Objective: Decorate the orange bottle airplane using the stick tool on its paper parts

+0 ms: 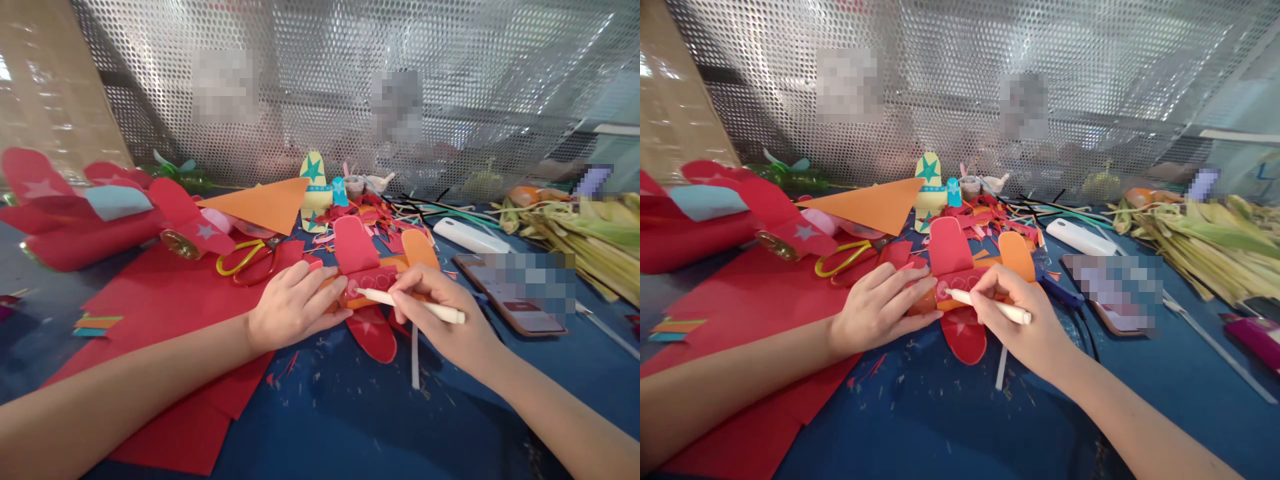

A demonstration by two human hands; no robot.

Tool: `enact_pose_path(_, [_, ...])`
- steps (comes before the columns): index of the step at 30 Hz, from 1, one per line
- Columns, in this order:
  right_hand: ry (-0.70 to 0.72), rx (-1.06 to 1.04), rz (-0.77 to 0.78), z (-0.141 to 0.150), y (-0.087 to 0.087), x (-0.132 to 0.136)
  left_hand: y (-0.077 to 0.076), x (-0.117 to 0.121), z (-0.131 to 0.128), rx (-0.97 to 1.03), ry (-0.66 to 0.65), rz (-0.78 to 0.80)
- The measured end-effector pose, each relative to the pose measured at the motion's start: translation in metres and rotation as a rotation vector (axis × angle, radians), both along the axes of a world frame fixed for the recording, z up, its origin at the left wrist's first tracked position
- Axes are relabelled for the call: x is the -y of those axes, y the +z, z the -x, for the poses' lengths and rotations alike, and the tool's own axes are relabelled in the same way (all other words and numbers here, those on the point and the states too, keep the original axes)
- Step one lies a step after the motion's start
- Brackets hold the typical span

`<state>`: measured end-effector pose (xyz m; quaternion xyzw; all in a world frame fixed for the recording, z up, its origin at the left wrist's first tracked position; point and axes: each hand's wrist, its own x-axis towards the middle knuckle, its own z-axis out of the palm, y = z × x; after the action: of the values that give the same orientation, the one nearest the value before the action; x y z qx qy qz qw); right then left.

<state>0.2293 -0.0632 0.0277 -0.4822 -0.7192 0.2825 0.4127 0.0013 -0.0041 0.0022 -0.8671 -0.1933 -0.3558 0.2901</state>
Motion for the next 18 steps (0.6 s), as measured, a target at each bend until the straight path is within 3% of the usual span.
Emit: enact_pose_path(18, [0.01,-0.009,0.015,-0.001,-0.0009,0.0018,0.0002,-0.0001,-0.0005,0.003,-0.013,-0.008])
